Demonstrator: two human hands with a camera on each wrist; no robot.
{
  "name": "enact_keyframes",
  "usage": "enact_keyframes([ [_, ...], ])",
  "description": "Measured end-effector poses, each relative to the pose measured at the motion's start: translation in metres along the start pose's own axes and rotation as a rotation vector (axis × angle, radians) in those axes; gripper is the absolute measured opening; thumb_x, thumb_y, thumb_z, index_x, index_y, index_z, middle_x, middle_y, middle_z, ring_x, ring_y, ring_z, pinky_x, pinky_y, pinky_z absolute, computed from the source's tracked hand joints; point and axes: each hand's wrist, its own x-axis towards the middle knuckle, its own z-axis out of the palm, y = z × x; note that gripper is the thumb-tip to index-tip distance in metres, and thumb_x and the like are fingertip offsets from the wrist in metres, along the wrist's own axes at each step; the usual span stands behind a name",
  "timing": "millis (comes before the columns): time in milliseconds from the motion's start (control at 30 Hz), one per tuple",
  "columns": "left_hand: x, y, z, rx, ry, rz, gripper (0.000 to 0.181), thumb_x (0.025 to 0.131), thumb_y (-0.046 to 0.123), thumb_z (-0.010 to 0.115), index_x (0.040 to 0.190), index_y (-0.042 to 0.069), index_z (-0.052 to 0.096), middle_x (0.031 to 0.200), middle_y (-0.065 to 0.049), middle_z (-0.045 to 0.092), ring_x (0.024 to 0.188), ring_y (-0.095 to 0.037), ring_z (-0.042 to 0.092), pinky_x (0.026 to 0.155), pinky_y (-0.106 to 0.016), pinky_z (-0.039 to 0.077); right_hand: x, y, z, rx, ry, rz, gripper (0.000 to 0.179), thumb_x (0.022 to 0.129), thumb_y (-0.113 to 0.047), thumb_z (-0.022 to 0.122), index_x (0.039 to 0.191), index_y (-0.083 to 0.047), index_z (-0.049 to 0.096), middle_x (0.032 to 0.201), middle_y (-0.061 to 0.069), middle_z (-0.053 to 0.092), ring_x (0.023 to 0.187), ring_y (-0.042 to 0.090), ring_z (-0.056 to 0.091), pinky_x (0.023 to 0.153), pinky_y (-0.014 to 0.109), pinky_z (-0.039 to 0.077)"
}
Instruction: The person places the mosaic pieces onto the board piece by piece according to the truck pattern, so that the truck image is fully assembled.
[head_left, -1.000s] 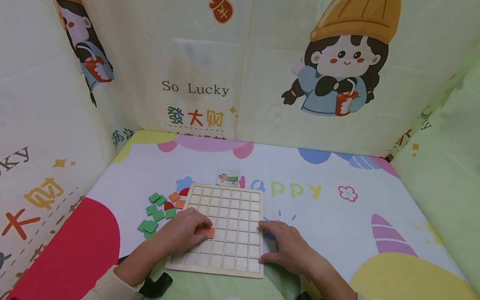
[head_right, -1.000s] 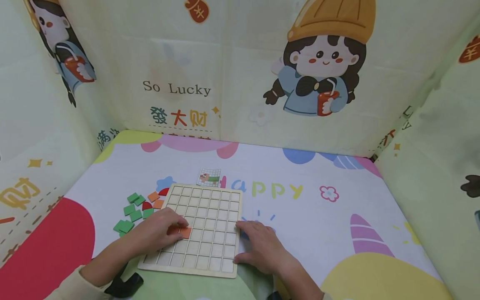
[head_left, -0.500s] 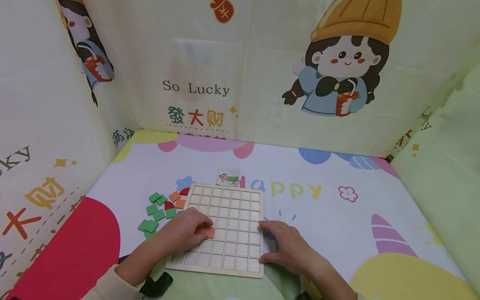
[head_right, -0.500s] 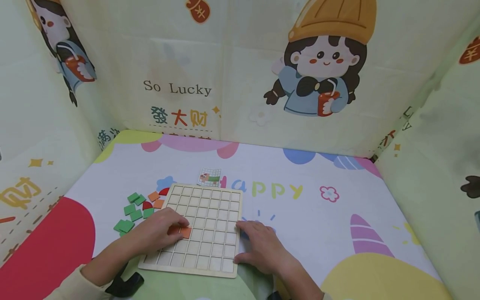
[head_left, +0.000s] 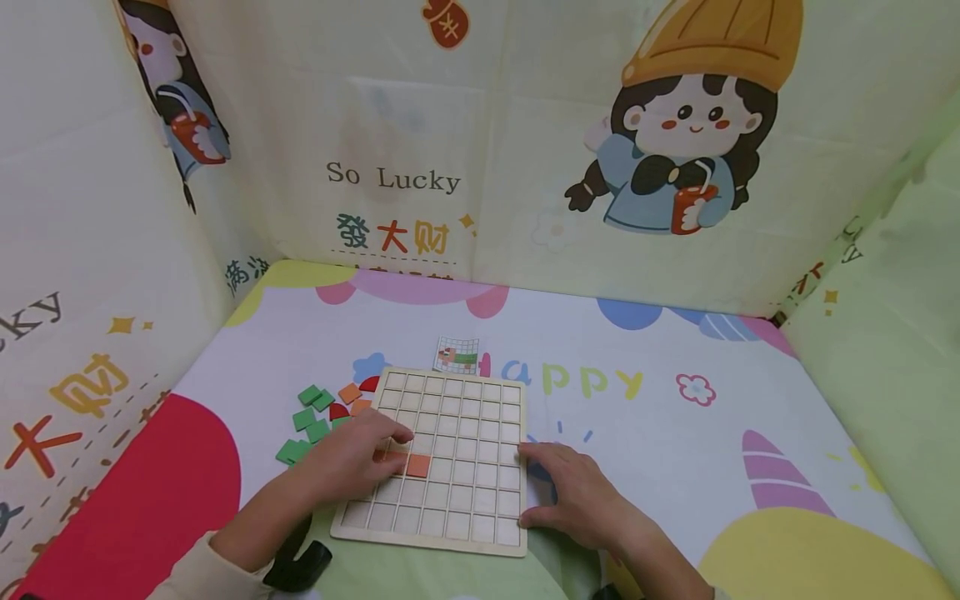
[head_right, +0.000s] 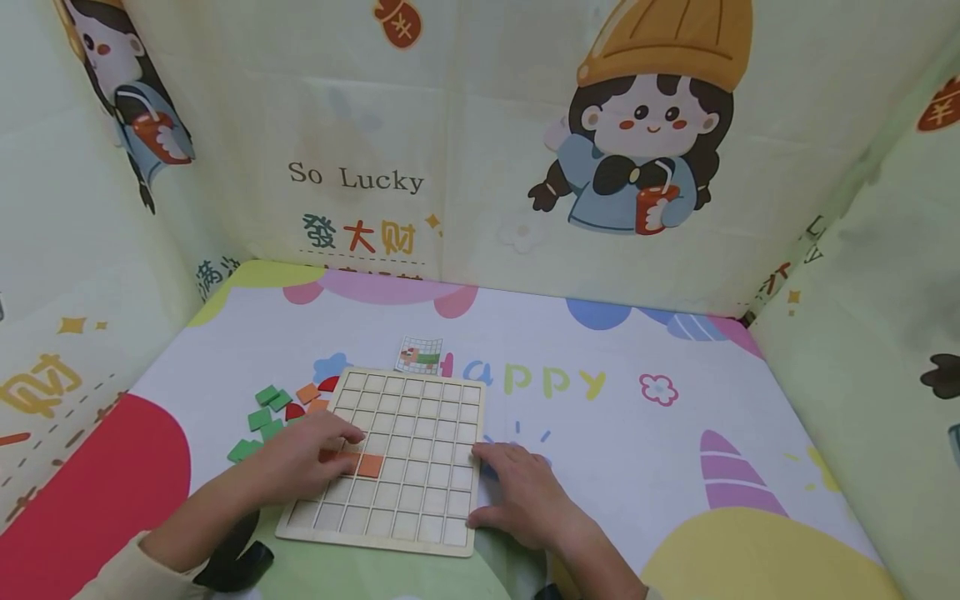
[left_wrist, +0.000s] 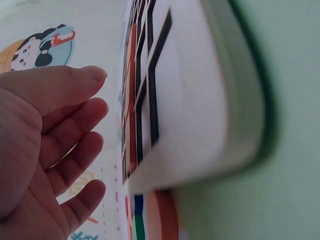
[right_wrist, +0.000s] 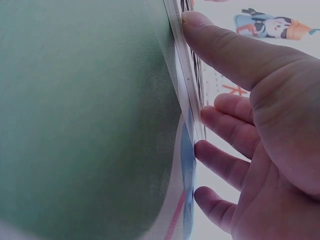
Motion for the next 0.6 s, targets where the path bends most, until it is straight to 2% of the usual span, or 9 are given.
enact_keyframes([
  [200, -0.007, -0.009, -0.010, 0.016, 0.018, -0.024, 0.025, 0.086, 0.015, 0.078, 0.110, 0.011, 0.073, 0.106, 0.004, 0.067, 0.101, -0.020, 0.058, 0.085, -0.040, 0.052, 0.000, 0.001, 0.000, -0.006, 0.006, -0.006, 0.075, 0.075, -0.039, 0.087, 0.136, -0.008, 0.056, 0.136, 0.006, 0.059, 0.128, 0.031, 0.051, 0.101, 0.057, 0.039],
  [367, -0.012, -0.018, -0.022, 0.046, 0.048, -0.098, 0.032, 0.085, 0.016, 0.080, 0.116, 0.010, 0.072, 0.111, -0.002, 0.066, 0.103, -0.023, 0.057, 0.081, -0.038, 0.055, 0.000, 0.001, -0.001, -0.005, 0.013, -0.013, 0.075, 0.075, -0.039, 0.087, 0.136, -0.008, 0.056, 0.135, 0.007, 0.060, 0.127, 0.031, 0.052, 0.101, 0.057, 0.039],
  [500, -0.014, -0.022, -0.033, 0.013, 0.048, -0.143, 0.042, 0.084, 0.016, 0.081, 0.124, 0.008, 0.069, 0.118, -0.009, 0.064, 0.106, -0.027, 0.056, 0.074, -0.035, 0.058, -0.001, 0.000, 0.000, -0.009, 0.016, -0.004, 0.074, 0.074, -0.037, 0.088, 0.135, -0.009, 0.057, 0.134, 0.006, 0.060, 0.128, 0.031, 0.051, 0.101, 0.057, 0.039],
  [600, -0.015, -0.025, -0.039, 0.025, 0.070, -0.141, 0.049, 0.082, 0.015, 0.083, 0.127, 0.004, 0.067, 0.116, -0.012, 0.064, 0.107, -0.032, 0.056, 0.072, -0.038, 0.059, -0.001, 0.000, 0.000, -0.013, 0.021, -0.004, 0.074, 0.074, -0.038, 0.088, 0.135, -0.009, 0.057, 0.134, 0.006, 0.060, 0.127, 0.031, 0.052, 0.100, 0.057, 0.039],
])
